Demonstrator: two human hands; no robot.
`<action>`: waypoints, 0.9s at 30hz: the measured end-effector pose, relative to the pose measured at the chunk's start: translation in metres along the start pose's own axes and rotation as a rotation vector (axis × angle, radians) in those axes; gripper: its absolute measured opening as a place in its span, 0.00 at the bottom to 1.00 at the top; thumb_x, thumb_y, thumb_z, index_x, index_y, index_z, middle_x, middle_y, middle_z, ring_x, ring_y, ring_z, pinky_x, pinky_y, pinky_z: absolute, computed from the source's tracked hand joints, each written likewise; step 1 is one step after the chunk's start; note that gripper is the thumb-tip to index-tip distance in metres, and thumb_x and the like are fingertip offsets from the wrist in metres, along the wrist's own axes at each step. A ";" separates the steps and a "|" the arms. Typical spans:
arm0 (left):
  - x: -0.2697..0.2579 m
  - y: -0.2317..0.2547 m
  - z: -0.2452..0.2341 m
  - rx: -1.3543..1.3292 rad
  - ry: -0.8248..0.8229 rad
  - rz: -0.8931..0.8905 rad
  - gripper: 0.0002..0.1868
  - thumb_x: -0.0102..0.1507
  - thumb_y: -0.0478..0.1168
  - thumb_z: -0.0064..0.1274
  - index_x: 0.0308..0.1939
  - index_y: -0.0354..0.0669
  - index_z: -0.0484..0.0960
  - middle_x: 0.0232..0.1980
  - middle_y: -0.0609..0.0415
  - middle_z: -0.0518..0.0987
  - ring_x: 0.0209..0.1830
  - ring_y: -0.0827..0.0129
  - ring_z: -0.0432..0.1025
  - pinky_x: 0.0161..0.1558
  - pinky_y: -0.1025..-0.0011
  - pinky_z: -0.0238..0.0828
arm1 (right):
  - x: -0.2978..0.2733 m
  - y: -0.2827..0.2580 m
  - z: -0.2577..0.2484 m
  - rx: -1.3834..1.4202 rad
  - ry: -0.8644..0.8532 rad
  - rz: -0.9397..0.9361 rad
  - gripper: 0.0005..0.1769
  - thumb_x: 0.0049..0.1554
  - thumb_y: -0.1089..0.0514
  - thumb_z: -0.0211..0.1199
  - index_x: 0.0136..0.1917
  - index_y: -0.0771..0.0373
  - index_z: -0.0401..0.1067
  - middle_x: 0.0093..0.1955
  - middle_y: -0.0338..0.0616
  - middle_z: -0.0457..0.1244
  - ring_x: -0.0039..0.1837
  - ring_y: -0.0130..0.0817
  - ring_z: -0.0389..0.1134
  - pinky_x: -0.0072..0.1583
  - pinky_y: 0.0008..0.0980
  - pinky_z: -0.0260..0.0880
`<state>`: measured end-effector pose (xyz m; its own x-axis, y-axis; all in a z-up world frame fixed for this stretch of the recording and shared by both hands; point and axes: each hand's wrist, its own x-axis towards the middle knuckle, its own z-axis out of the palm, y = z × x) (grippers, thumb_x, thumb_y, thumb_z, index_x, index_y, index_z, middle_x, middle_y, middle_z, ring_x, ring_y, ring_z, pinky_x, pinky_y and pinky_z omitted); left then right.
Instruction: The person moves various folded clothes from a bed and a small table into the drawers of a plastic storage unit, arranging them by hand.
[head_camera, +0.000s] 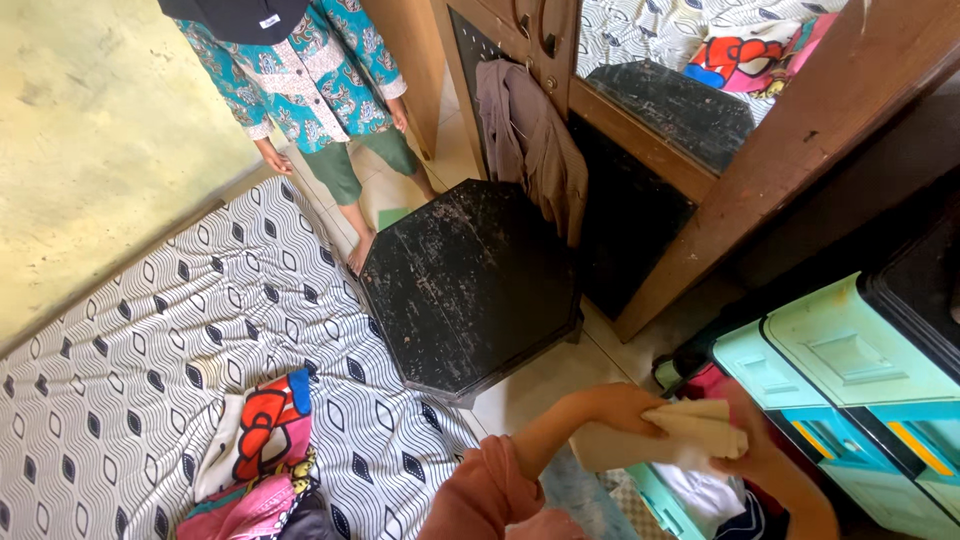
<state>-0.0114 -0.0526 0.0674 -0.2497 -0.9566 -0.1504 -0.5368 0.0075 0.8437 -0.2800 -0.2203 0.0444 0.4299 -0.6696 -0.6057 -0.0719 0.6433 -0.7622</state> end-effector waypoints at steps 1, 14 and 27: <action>0.004 0.002 0.000 -0.013 -0.030 0.023 0.33 0.58 0.64 0.53 0.64 0.57 0.80 0.53 0.47 0.86 0.50 0.52 0.80 0.51 0.58 0.76 | -0.001 0.007 0.005 -0.086 -0.041 -0.003 0.35 0.54 0.51 0.68 0.72 0.62 0.65 0.69 0.43 0.63 0.63 0.37 0.53 0.67 0.39 0.59; 0.000 -0.017 0.000 -0.169 -0.081 0.025 0.35 0.61 0.60 0.57 0.70 0.54 0.75 0.62 0.48 0.82 0.62 0.55 0.75 0.62 0.61 0.70 | -0.024 0.030 0.035 -0.651 -0.478 -0.255 0.27 0.48 0.57 0.74 0.61 0.69 0.76 0.56 0.44 0.73 0.58 0.33 0.72 0.59 0.33 0.70; -0.083 -0.163 0.061 -1.346 0.642 -0.418 0.50 0.59 0.69 0.50 0.79 0.55 0.55 0.77 0.50 0.63 0.74 0.58 0.62 0.68 0.47 0.59 | -0.011 -0.003 0.118 -0.908 -0.110 -0.324 0.25 0.52 0.49 0.69 0.57 0.70 0.78 0.50 0.55 0.72 0.52 0.46 0.74 0.52 0.41 0.73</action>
<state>0.0476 0.0439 -0.0896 0.2928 -0.7864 -0.5439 0.7068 -0.2051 0.6770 -0.1787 -0.1712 0.0797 0.6298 -0.6955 -0.3457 -0.5826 -0.1287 -0.8025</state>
